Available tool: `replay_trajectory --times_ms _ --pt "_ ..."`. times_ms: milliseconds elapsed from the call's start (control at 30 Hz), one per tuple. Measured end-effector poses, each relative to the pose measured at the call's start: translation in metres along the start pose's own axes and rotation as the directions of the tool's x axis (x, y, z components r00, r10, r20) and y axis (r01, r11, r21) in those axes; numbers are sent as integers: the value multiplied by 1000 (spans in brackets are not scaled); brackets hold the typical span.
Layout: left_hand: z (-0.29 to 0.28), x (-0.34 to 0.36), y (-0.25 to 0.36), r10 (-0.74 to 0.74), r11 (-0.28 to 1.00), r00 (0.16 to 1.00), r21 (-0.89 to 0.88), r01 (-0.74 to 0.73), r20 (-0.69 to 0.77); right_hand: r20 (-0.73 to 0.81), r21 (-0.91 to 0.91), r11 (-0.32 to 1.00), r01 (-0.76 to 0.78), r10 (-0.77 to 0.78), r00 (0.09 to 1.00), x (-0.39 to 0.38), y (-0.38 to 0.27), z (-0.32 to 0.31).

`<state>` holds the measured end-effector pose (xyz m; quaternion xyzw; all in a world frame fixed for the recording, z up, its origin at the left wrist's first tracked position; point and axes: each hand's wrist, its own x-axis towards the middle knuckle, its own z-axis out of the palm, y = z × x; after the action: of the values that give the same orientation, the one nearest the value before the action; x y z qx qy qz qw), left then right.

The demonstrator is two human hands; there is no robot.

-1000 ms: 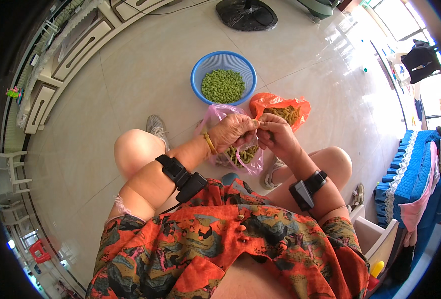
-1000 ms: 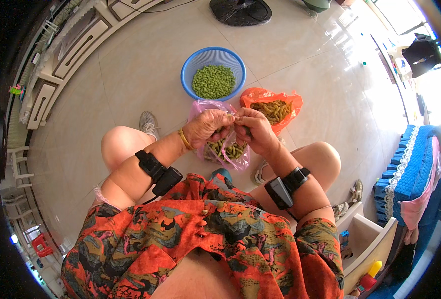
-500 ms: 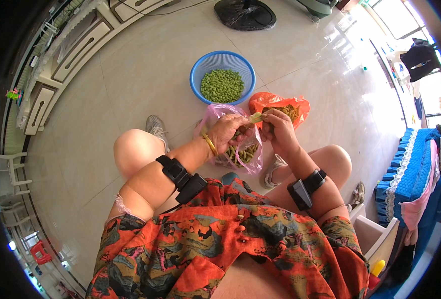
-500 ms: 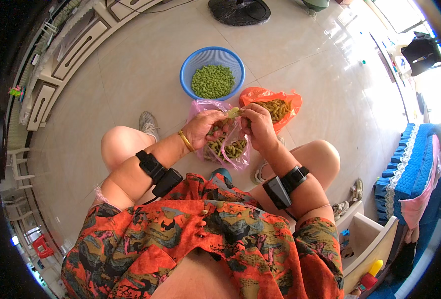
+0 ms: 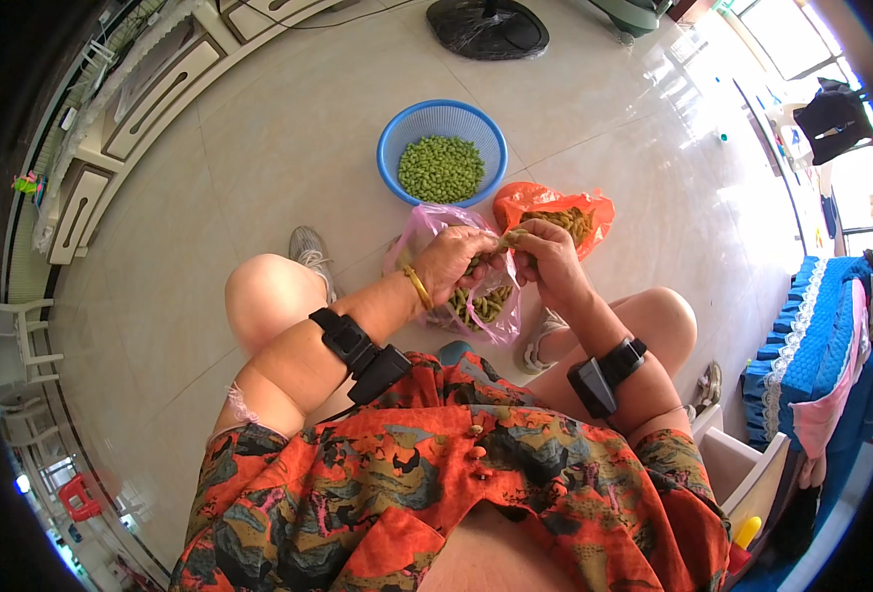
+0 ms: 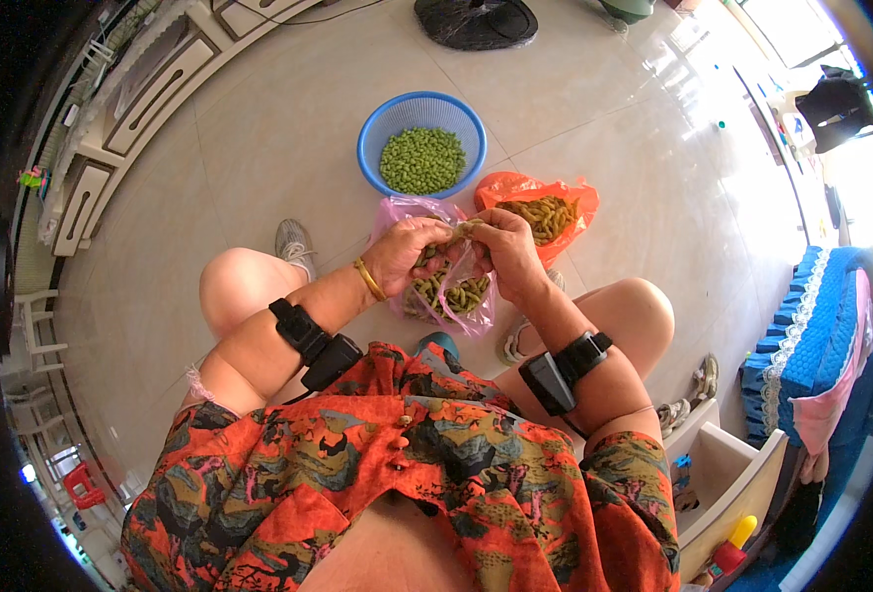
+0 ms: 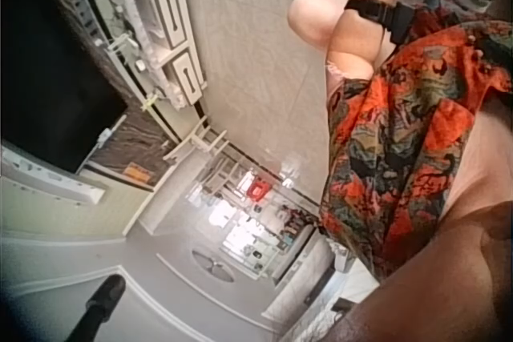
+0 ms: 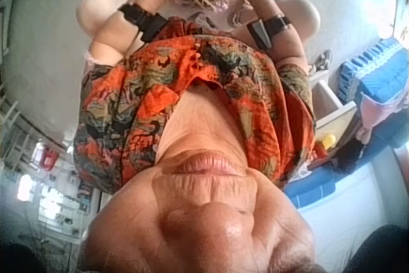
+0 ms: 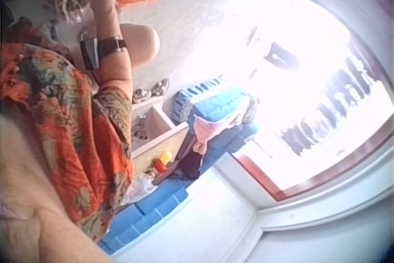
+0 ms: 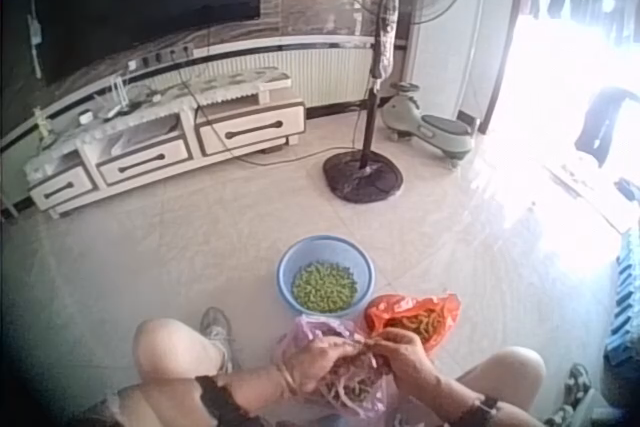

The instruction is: Manually shell peas from their pods into a bowl while seated.

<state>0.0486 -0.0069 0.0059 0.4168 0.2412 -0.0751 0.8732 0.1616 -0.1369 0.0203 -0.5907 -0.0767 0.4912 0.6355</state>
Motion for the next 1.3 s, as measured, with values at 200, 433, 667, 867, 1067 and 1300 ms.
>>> replay_trajectory --times_ms 200,433,667,867,1067,1300 --pt "-2 2 -2 8 999 1000 -39 -8 -11 48 -86 996 1 4 999 -1 -3 0" --pt "-1 2 -2 17 990 981 142 11 -192 -16 -135 988 72 -75 997 -2 -2 2" --pt "4 -1 -2 9 988 997 155 3 -80 -96 -303 943 141 -177 979 -4 3 8" --pt "10 -3 -3 93 956 994 284 -71 -63 -9 -271 954 129 -136 991 -1 6 3" --pt "12 -3 2 129 947 992 300 -119 -14 60 -23 1000 22 -20 998 -5 2 8" --pt "6 0 2 57 998 998 -38 -55 34 75 91 995 -46 39 996 -5 -4 8"
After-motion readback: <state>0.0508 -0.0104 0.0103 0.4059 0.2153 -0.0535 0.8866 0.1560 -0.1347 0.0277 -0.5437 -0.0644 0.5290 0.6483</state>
